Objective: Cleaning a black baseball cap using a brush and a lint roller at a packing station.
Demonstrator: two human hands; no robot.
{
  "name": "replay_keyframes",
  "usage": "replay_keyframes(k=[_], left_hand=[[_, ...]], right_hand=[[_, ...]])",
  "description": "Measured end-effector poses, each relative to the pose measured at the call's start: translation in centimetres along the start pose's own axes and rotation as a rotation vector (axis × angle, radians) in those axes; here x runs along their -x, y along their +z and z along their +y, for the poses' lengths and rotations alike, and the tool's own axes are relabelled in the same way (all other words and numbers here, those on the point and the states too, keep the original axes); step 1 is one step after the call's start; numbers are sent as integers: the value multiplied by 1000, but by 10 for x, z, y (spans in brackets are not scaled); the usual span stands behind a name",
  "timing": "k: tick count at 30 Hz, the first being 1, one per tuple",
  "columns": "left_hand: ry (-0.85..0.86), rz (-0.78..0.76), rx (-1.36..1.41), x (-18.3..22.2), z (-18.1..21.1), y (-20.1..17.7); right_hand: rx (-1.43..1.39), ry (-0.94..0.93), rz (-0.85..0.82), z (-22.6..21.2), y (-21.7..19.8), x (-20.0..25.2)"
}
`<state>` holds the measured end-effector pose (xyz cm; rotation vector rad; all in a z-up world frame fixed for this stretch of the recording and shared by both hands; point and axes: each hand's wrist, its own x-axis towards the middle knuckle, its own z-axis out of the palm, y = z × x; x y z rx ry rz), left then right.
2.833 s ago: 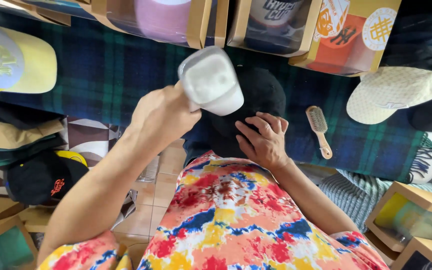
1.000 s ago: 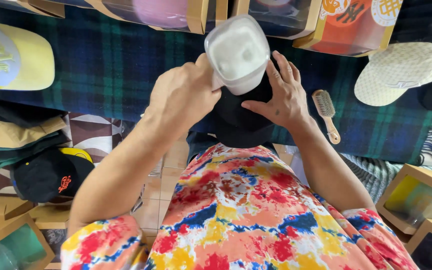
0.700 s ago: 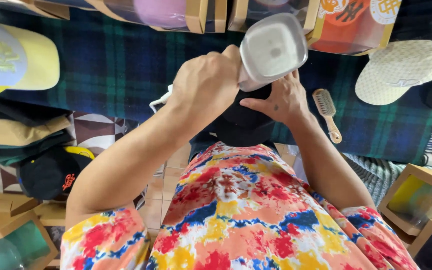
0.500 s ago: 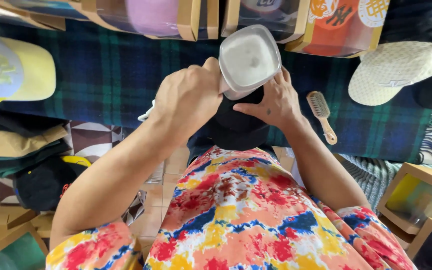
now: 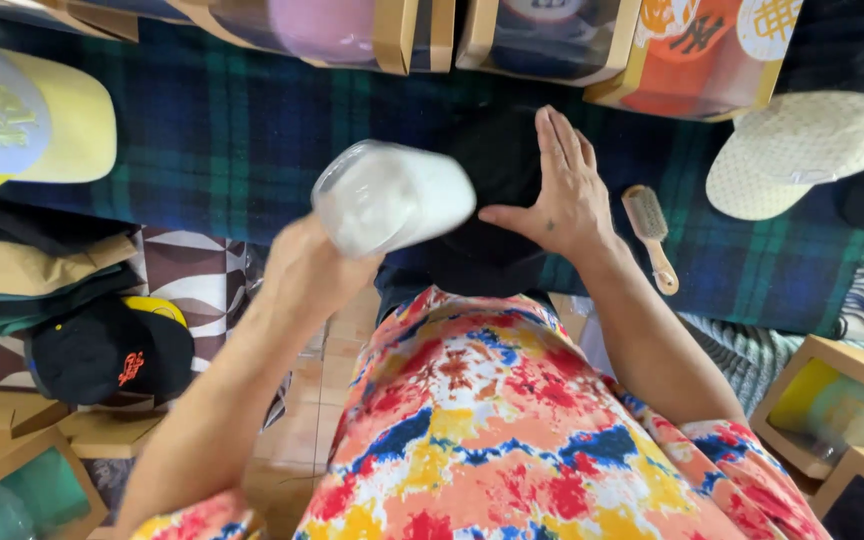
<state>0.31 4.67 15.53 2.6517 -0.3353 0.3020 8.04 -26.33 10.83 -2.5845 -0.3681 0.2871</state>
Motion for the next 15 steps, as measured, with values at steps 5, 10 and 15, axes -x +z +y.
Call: replay_keyframes(k=[5,10,15], left_hand=[[-478,-166,333,22,-30,34],[-957,-343,853,-6,-73,88],[-1017,-398,1133,29,-94,133]], right_hand=[[-3,-64,50,11,8,4],[21,-122,85,14,11,1],[37,-171,135,24,14,5]])
